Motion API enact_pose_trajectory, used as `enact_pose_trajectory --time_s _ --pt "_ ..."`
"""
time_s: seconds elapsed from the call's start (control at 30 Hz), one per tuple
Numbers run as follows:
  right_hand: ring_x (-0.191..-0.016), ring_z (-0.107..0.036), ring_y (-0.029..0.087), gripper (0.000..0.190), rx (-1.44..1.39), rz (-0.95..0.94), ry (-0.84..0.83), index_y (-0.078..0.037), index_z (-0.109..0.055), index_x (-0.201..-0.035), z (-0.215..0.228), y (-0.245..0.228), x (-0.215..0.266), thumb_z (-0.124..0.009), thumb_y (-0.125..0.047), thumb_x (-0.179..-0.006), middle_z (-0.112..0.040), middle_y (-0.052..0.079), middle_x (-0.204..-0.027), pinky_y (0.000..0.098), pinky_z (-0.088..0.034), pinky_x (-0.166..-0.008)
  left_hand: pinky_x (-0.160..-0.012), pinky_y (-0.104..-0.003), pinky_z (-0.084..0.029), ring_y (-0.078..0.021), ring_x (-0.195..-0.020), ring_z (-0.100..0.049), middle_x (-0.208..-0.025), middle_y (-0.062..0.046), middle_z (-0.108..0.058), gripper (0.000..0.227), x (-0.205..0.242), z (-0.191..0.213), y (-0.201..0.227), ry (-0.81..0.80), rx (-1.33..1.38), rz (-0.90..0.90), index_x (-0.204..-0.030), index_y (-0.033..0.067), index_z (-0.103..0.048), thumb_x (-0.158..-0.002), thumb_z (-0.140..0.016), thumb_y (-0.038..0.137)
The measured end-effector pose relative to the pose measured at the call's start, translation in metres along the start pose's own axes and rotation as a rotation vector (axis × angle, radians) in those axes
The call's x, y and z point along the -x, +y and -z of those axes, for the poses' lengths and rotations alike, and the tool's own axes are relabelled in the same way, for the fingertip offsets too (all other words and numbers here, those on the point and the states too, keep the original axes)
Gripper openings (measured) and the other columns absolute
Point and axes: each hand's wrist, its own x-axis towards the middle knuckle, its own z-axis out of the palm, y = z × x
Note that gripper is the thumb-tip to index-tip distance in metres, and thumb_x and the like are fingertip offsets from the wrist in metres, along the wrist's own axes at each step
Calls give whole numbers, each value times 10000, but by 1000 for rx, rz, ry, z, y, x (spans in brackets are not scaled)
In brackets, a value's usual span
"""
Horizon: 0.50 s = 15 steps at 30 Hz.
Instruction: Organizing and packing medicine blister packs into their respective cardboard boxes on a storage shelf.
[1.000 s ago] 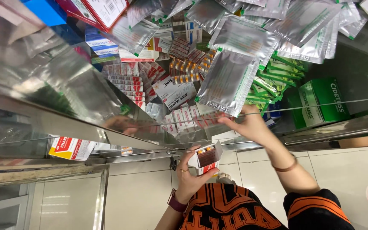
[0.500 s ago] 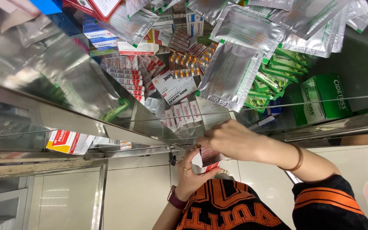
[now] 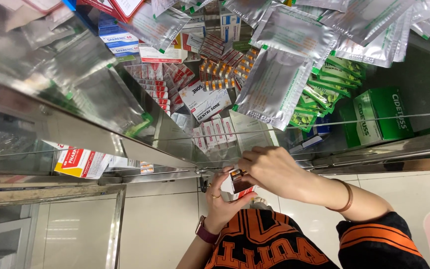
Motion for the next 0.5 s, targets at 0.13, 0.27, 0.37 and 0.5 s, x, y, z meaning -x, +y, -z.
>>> enact_pose_trajectory --time_s 0.13,0.27,0.37,0.5 --pt "-769 -711 233 245 43 -56 -191 -63 -720 -933 -13 10 4 -772 -282 -838 -722 58 -894 378 -544 -586 -969 -436 -609 -337 -1192 -688 -1371 -179 -613 961 -4 1 3 4 -14 -27 -1436 162 -407 -681 -991 271" --pt "-773 -700 271 425 21 17 -103 -25 -709 -907 -6 0 -8 -830 -383 -713 -713 93 -873 388 -541 -571 -935 -421 -627 -323 -1154 -708 -1366 -181 -620 961 -6 1 8 2 -18 -38 -1433 164 -396 -690 -996 276" --pt "-775 -713 284 480 22 1 -87 -17 -706 -911 -5 -2 -17 -856 -398 -661 -723 108 -876 386 -537 -549 -945 -420 -649 -323 -1162 -727 -1380 -181 -633 947 -4 1 7 -17 2 -59 -1443 162 -384 -728 -994 274" --pt "-755 -703 225 435 -168 -111 -350 -84 -690 -1035 13 21 -38 -837 -407 -784 -733 83 -837 359 -548 -642 -900 -406 -638 -313 -1113 -734 -1330 -159 -646 947 -6 6 9 -29 -72 -52 -1421 142 -391 -713 -997 313"
